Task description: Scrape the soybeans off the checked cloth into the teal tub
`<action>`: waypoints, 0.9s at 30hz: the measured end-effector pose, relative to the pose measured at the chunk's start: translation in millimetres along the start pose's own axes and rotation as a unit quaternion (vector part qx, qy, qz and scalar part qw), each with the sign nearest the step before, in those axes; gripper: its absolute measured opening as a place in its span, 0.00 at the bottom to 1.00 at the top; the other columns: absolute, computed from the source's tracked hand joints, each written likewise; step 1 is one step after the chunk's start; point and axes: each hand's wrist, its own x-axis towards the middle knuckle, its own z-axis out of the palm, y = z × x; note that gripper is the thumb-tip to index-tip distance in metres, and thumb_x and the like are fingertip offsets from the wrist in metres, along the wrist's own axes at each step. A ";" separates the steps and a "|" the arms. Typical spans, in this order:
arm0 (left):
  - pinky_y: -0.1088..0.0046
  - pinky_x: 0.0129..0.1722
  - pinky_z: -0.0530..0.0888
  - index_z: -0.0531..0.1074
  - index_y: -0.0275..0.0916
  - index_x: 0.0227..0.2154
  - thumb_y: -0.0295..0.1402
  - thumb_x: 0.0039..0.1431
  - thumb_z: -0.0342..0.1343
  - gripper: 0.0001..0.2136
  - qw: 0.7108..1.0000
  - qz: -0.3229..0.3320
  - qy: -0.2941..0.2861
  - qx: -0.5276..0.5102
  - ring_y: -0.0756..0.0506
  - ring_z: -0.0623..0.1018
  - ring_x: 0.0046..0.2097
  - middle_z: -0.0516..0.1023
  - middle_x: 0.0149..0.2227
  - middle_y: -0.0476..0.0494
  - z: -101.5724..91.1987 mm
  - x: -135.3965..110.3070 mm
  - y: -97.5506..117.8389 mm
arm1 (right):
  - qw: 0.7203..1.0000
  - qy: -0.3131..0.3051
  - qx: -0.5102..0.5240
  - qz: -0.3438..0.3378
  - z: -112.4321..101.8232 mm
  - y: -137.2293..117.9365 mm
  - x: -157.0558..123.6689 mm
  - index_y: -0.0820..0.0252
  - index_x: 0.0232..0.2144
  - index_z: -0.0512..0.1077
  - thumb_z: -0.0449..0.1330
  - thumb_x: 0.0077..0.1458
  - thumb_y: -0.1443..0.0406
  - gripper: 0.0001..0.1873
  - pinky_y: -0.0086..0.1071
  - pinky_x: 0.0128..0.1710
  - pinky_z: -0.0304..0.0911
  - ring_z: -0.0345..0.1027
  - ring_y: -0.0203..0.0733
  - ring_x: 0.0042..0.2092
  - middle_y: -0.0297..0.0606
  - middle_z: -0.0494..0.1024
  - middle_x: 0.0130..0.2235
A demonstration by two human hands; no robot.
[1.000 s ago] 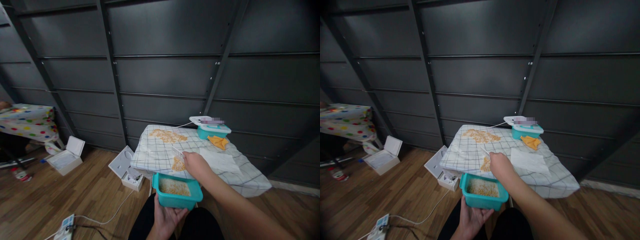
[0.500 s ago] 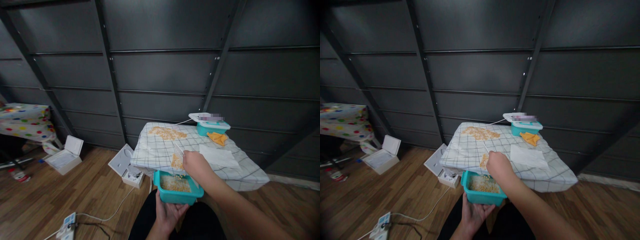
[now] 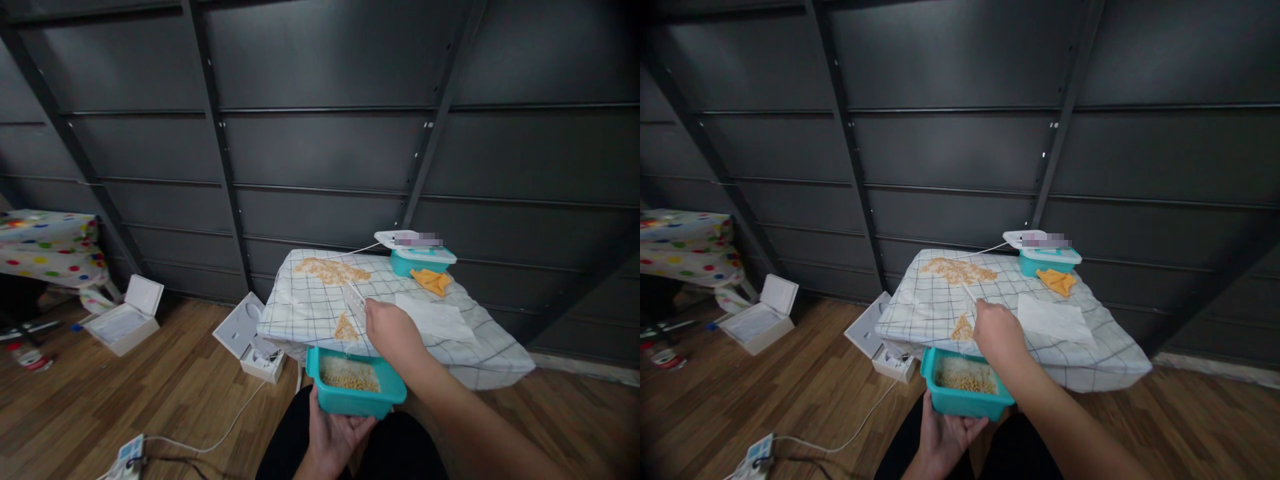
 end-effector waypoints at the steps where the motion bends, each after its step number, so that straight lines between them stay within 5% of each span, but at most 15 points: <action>1: 0.49 0.56 0.58 0.44 0.38 0.64 0.59 0.49 0.48 0.45 1.000 -0.001 0.003 -0.001 0.28 0.71 0.53 0.70 0.55 0.29 0.0 -0.3 0.8 | 1.000 0.015 -0.003 -0.018 2.5 1.2 3.8 0.62 0.43 0.72 0.45 0.62 0.68 0.17 0.34 0.34 0.59 0.72 0.46 0.37 0.46 0.79 0.36; 7: 0.48 0.55 0.59 0.42 0.42 0.64 0.60 0.48 0.49 0.45 0.999 0.012 0.029 -0.017 0.25 0.68 0.56 0.66 0.58 0.29 4.8 -2.2 1.7 | 0.988 0.014 -0.025 -0.153 19.8 3.8 30.9 0.61 0.51 0.68 0.48 0.59 0.72 0.19 0.34 0.45 0.56 0.66 0.46 0.46 0.42 0.78 0.44; 12: 0.49 0.55 0.60 0.44 0.41 0.64 0.60 0.46 0.50 0.46 0.999 0.005 0.036 -0.014 0.25 0.69 0.54 0.68 0.56 0.28 10.7 -2.3 0.1 | 0.982 -0.021 -0.034 -0.182 34.6 8.0 35.6 0.61 0.51 0.68 0.47 0.59 0.73 0.20 0.35 0.46 0.57 0.67 0.45 0.47 0.44 0.77 0.46; 27: 0.51 0.53 0.62 0.52 0.35 0.61 0.61 0.48 0.47 0.44 0.999 0.004 0.042 0.007 0.31 0.74 0.50 0.73 0.51 0.29 16.0 -1.9 4.0 | 0.945 -0.009 0.077 -0.318 27.8 39.6 -26.3 0.63 0.46 0.72 0.52 0.53 0.75 0.20 0.38 0.44 0.64 0.70 0.44 0.43 0.45 0.78 0.41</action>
